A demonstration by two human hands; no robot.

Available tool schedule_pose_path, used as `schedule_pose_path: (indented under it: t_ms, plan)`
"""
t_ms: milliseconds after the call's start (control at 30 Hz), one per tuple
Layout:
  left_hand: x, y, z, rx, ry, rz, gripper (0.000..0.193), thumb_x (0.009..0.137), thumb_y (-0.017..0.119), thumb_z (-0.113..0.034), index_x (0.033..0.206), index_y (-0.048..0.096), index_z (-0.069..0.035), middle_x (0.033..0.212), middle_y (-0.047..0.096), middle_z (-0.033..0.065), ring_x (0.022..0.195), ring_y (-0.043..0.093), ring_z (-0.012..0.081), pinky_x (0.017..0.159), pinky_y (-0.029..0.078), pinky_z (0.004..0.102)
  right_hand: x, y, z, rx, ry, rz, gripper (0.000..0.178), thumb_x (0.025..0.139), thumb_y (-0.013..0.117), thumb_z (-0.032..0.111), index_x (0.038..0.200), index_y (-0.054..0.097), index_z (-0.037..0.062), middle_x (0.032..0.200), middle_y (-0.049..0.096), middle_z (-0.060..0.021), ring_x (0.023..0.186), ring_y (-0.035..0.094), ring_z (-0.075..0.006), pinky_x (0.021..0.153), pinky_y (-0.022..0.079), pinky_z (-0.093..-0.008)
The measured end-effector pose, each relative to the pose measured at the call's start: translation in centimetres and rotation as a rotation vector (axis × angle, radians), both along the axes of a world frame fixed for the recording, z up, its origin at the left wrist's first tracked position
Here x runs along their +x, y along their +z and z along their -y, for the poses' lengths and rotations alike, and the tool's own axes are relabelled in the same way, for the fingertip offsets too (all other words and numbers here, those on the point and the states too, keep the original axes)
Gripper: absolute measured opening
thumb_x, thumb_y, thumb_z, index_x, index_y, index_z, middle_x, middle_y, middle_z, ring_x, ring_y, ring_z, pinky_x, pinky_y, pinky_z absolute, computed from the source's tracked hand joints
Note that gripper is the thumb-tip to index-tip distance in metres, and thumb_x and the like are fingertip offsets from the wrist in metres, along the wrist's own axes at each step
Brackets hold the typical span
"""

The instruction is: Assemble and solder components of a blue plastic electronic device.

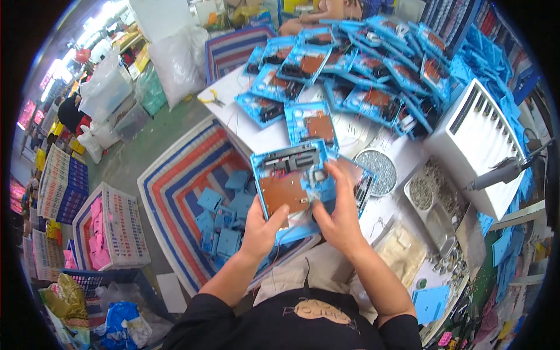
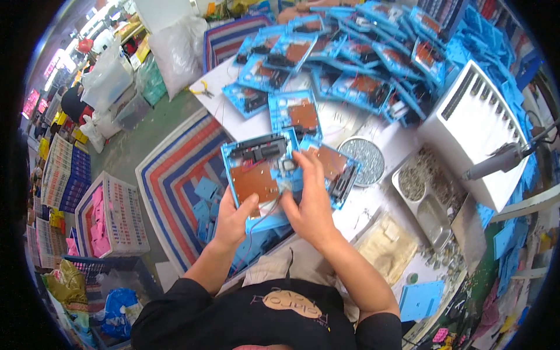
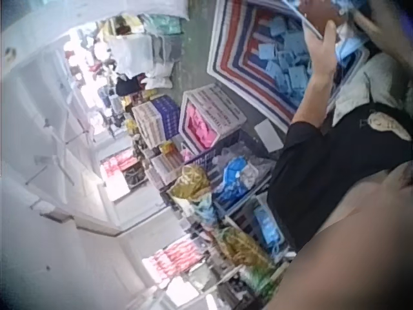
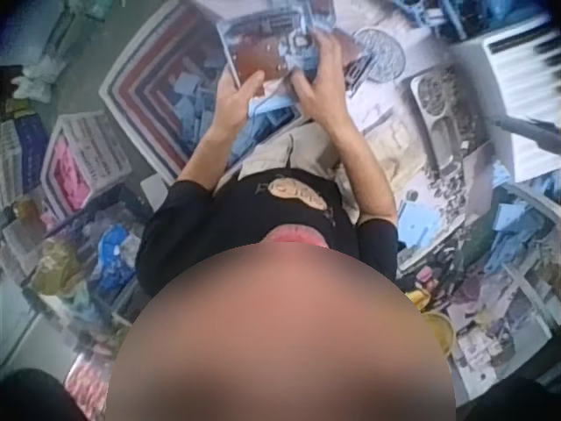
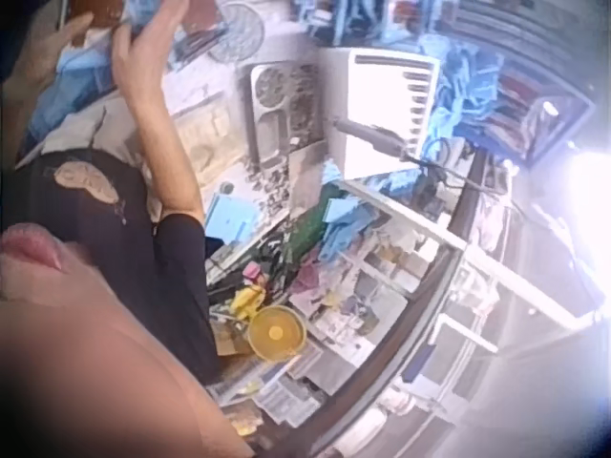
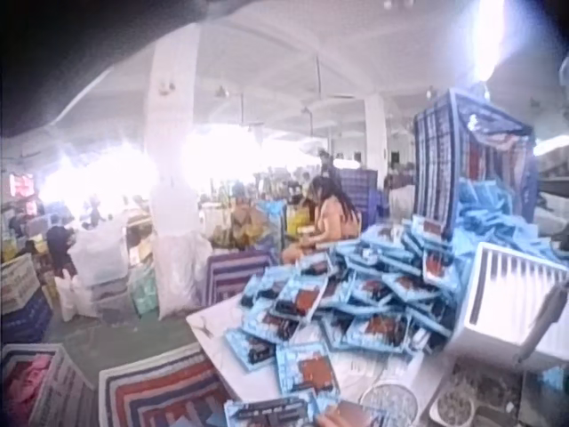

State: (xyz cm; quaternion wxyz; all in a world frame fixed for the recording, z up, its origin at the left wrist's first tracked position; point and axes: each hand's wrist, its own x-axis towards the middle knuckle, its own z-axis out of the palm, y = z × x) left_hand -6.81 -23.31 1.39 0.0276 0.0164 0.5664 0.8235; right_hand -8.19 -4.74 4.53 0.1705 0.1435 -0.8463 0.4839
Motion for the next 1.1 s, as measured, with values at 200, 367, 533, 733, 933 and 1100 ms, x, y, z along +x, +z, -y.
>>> schedule_pose_path:
  t_ms: [200,367,533,733,933,1100]
  plan:
    - [-1.0,1.4,1.1,0.018,-0.060,0.009,0.052,0.095,0.064,-0.003,0.142,0.044,0.001,0.128,0.063,0.0127,0.115,0.064,0.0186,0.098,0.052,0.0361,2.6,3.3,-2.5,-0.273,0.048,0.224,0.079,0.082,0.074,0.006,0.152,0.037,0.0041,0.148,0.043,-0.0199,0.127,0.052,-0.0304,0.097,0.050,-0.0402]
    - [-0.6,3.4,2.4,0.057,-0.038,0.008,0.055,0.092,0.068,-0.004,0.142,0.045,0.000,0.124,0.064,0.0105,0.106,0.066,0.0160,0.088,0.056,0.0317,9.1,2.6,-7.3,-0.207,-0.076,0.203,0.075,0.079,0.071,0.001,0.149,0.044,0.0040,0.146,0.047,-0.0139,0.118,0.056,-0.0217,0.086,0.053,-0.0334]
    - [0.5,3.8,2.8,-0.043,-0.038,-0.066,0.058,0.091,0.071,-0.008,0.142,0.044,0.001,0.120,0.064,0.0090,0.096,0.064,0.0104,0.079,0.054,0.0265,15.3,2.0,-9.8,-0.286,-0.217,0.314,0.068,0.080,0.068,0.000,0.145,0.048,0.0032,0.141,0.053,-0.0126,0.116,0.057,-0.0201,0.087,0.052,-0.0311]
    - [2.0,4.9,1.0,-0.042,-0.078,-0.148,0.060,0.089,0.070,-0.006,0.142,0.042,0.002,0.127,0.062,0.0123,0.110,0.063,0.0153,0.095,0.051,0.0303,17.8,1.5,-10.2,-0.393,-0.245,0.257,0.066,0.083,0.069,0.003,0.145,0.047,0.0031,0.141,0.054,-0.0141,0.115,0.058,-0.0204,0.088,0.050,-0.0317]
    - [3.4,5.6,-0.1,-0.063,-0.174,-0.136,0.062,0.089,0.070,-0.005,0.143,0.041,0.003,0.131,0.061,0.0144,0.118,0.061,0.0179,0.102,0.048,0.0333,18.2,1.4,-9.6,-0.347,-0.203,0.200,0.062,0.083,0.069,0.002,0.142,0.051,0.0027,0.136,0.057,-0.0149,0.112,0.060,-0.0211,0.086,0.051,-0.0315]
    - [4.2,5.3,-1.0,-0.038,-0.230,-0.102,0.064,0.088,0.070,-0.002,0.144,0.040,0.003,0.133,0.060,0.0142,0.121,0.061,0.0185,0.104,0.047,0.0346,18.4,1.5,-9.8,-0.280,-0.165,0.176,0.051,0.083,0.070,0.001,0.133,0.059,0.0021,0.134,0.058,-0.0153,0.111,0.060,-0.0212,0.083,0.051,-0.0311]
